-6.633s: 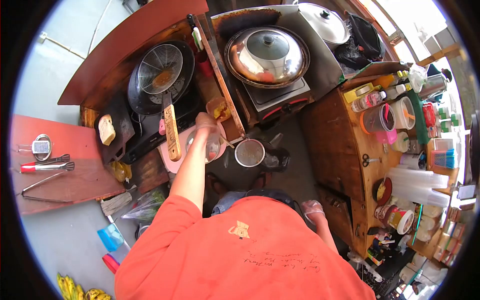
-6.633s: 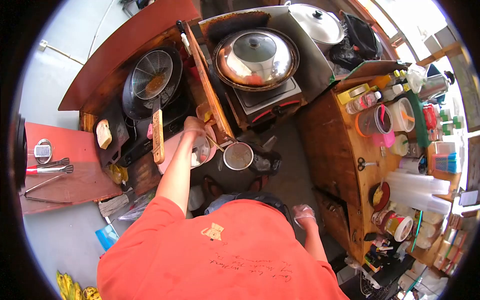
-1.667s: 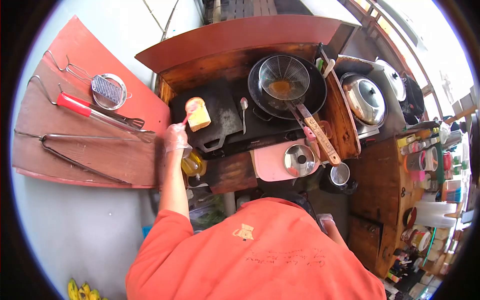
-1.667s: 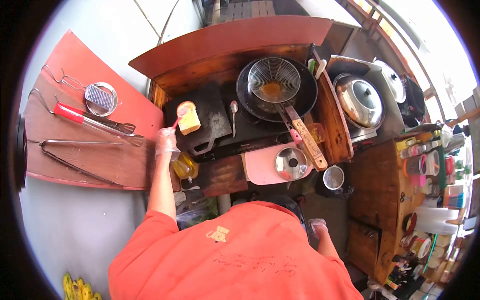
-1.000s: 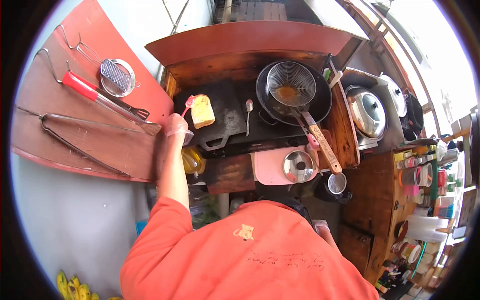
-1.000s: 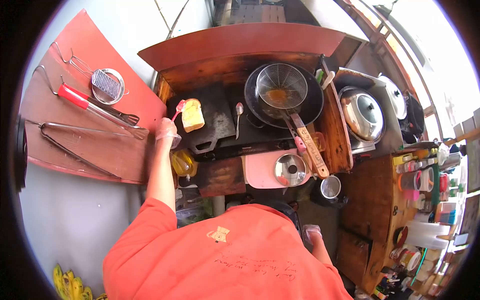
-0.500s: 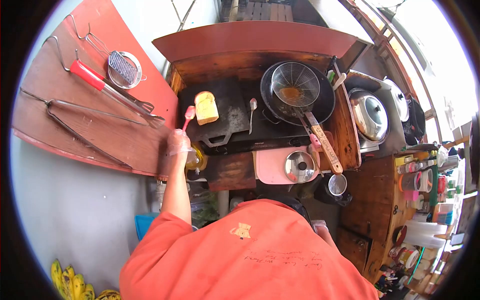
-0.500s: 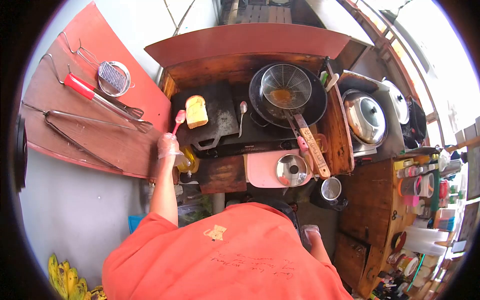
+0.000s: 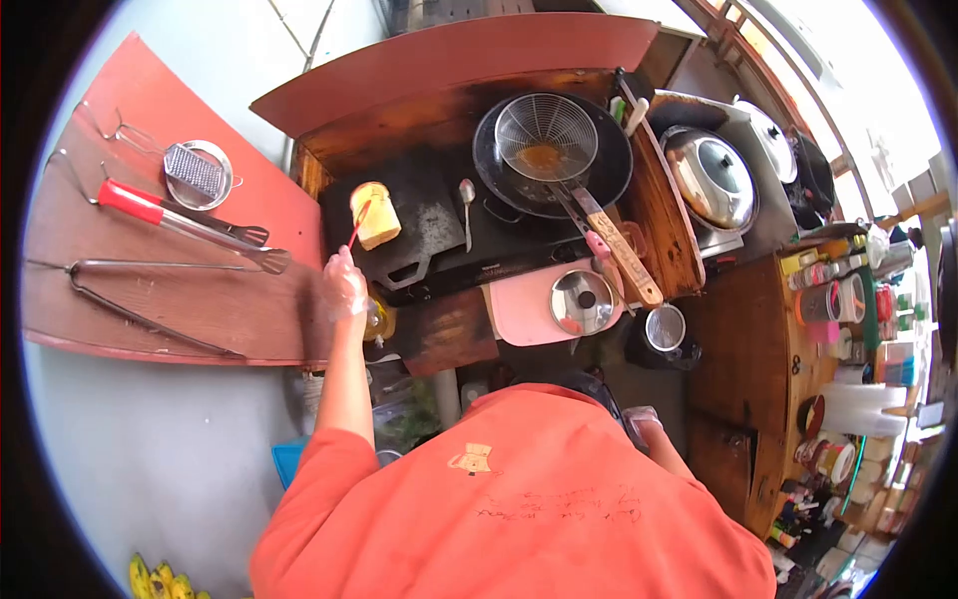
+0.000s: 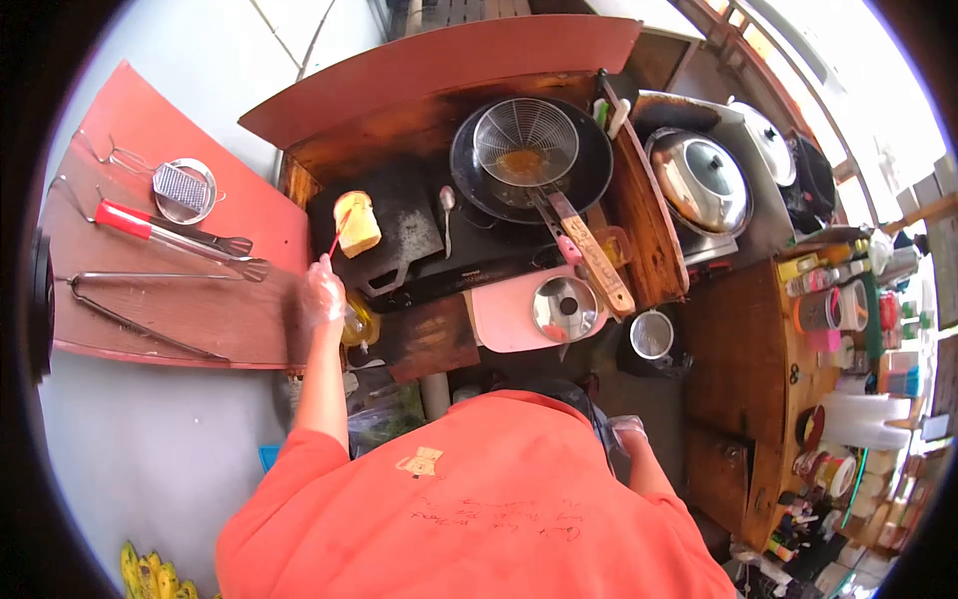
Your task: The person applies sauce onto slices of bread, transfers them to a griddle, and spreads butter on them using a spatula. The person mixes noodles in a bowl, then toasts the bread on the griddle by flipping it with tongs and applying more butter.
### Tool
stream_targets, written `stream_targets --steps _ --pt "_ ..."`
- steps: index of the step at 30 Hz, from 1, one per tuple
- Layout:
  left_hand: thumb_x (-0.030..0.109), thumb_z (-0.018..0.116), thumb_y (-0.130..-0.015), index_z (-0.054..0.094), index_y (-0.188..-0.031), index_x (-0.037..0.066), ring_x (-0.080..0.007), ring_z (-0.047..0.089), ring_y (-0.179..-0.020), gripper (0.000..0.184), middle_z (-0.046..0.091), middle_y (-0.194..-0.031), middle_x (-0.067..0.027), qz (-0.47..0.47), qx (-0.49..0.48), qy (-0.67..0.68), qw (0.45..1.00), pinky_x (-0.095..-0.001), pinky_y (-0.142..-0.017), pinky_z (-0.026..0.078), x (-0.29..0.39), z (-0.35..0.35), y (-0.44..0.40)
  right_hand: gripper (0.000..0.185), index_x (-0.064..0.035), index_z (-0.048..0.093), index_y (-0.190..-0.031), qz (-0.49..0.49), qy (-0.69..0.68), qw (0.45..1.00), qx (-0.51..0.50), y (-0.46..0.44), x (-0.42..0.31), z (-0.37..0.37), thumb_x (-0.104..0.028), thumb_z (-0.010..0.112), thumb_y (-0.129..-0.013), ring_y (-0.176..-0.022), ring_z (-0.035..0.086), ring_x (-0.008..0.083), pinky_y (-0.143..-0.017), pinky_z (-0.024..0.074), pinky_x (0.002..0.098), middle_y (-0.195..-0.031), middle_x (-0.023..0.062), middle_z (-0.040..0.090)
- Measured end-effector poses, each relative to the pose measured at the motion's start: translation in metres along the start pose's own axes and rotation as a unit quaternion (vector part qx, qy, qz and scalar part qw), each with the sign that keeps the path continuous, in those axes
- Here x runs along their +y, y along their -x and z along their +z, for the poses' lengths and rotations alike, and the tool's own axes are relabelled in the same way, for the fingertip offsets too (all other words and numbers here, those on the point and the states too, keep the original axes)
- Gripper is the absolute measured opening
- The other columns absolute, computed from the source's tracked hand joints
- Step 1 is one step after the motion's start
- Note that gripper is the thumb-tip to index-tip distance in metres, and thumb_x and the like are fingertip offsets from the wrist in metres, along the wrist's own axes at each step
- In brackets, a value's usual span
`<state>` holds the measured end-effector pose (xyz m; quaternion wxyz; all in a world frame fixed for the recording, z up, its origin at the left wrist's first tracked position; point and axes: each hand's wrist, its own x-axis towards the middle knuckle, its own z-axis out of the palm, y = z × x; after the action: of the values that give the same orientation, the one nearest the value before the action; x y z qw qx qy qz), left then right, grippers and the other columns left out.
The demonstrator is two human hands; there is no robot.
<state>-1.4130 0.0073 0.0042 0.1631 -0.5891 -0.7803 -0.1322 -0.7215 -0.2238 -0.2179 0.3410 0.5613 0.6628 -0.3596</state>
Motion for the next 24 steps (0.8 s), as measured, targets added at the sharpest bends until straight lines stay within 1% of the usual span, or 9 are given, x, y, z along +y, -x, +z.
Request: stream_targets --steps 6,7,8,10,14,16,22,23,24 --pt "0.005 0.054 -0.093 0.065 -0.104 -0.003 -0.0320 0.067 -0.073 0.018 0.064 -0.079 -0.0165 0.054 -0.060 0.055 0.995 -0.0423 -0.063 0.055 0.050 -0.008 0.029 0.033 -0.0091 0.072 -0.114 -0.076 -0.022 0.993 0.082 0.005 0.023 0.020 -0.022 0.052 -0.090 -0.115 0.066 0.0301 -0.092 0.0536 0.0432 -0.127 0.0138 0.067" --pt "0.007 0.056 -0.095 0.067 -0.102 -0.002 -0.0250 0.065 -0.066 0.016 0.064 -0.075 -0.0123 -0.072 -0.152 0.276 0.946 -0.0366 -0.057 0.053 0.058 -0.002 0.046 0.032 -0.0086 0.073 -0.111 -0.048 -0.019 0.996 0.066 0.020 0.015 -0.002 -0.020 0.053 -0.089 -0.111 0.068 0.0313 -0.090 0.0547 0.0439 -0.124 0.0148 0.068" --pt "0.008 0.058 -0.096 0.068 -0.100 -0.001 -0.0181 0.063 -0.059 0.014 0.063 -0.071 -0.0080 -0.194 -0.237 0.473 0.826 -0.0310 -0.050 0.050 0.066 0.001 0.063 0.031 -0.0080 0.074 -0.108 -0.020 -0.017 0.998 0.051 0.034 0.012 -0.014 -0.019 0.054 -0.088 -0.107 0.069 0.0326 -0.087 0.0558 0.0445 -0.120 0.0158 0.070" --pt "0.011 0.064 -0.096 0.071 -0.098 0.001 -0.0082 0.056 -0.053 0.012 0.061 -0.068 -0.0011 -0.246 -0.265 0.556 0.748 -0.0226 -0.044 0.042 0.123 -0.017 0.105 0.029 -0.0084 0.076 -0.104 -0.019 -0.051 0.991 0.126 0.022 0.033 0.012 -0.020 0.055 -0.087 -0.102 0.071 0.0346 -0.083 0.0569 0.0461 -0.114 0.0168 0.071" --pt "0.012 0.067 -0.095 0.069 -0.108 0.002 -0.0090 0.059 -0.057 0.017 0.065 -0.077 -0.0025 -0.307 -0.485 0.603 0.554 -0.0207 -0.044 0.041 0.220 -0.025 0.145 0.031 -0.0090 0.074 -0.110 -0.027 -0.081 0.992 0.092 0.031 0.059 0.002 -0.021 0.055 -0.089 -0.108 0.069 0.0335 -0.087 0.0557 0.0449 -0.121 0.0165 0.069" --pt "0.013 0.067 -0.096 0.067 -0.110 0.002 -0.0093 0.059 -0.057 0.018 0.065 -0.080 -0.0028 -0.293 -0.527 0.607 0.517 -0.0201 -0.044 0.041 0.277 -0.023 0.144 0.035 -0.0075 0.074 -0.108 0.020 -0.235 0.967 0.096 0.044 0.071 -0.010 -0.030 0.050 -0.095 -0.109 0.067 0.0316 -0.089 0.0519 0.0440 -0.116 0.0160 0.071" --pt "0.013 0.071 -0.093 0.066 -0.111 0.006 -0.0164 0.065 -0.069 0.019 0.069 -0.086 -0.0052 -0.306 -0.501 0.749 0.309 -0.0285 -0.061 0.054 0.419 0.053 0.120 0.031 -0.0066 0.073 -0.105 0.116 -0.286 0.946 0.101 0.031 0.161 0.034 -0.018 0.048 -0.091 -0.105 0.069 0.0323 -0.086 0.0527 0.0442 -0.116 0.0179 0.070" --pt "0.013 0.070 -0.094 0.064 -0.115 0.007 -0.0168 0.066 -0.070 0.023 0.068 -0.088 -0.0052 -0.312 -0.494 0.751 0.308 -0.0293 -0.061 0.054 0.431 0.074 0.124 0.043 -0.0081 0.071 -0.119 0.098 -0.249 0.961 0.071 0.027 0.182 0.047 -0.040 0.056 -0.094 -0.119 0.064 0.0297 -0.096 0.0497 0.0424 -0.127 0.0138 0.068" --pt "0.013 0.069 -0.094 0.062 -0.119 0.008 -0.0173 0.066 -0.071 0.027 0.068 -0.091 -0.0052 -0.314 -0.483 0.746 0.334 -0.0301 -0.062 0.055 0.435 0.093 0.130 0.043 -0.0081 0.071 -0.119 0.112 -0.259 0.957 0.075 0.035 0.189 0.048 -0.040 0.056 -0.094 -0.119 0.064 0.0297 -0.096 0.0497 0.0424 -0.127 0.0138 0.068"
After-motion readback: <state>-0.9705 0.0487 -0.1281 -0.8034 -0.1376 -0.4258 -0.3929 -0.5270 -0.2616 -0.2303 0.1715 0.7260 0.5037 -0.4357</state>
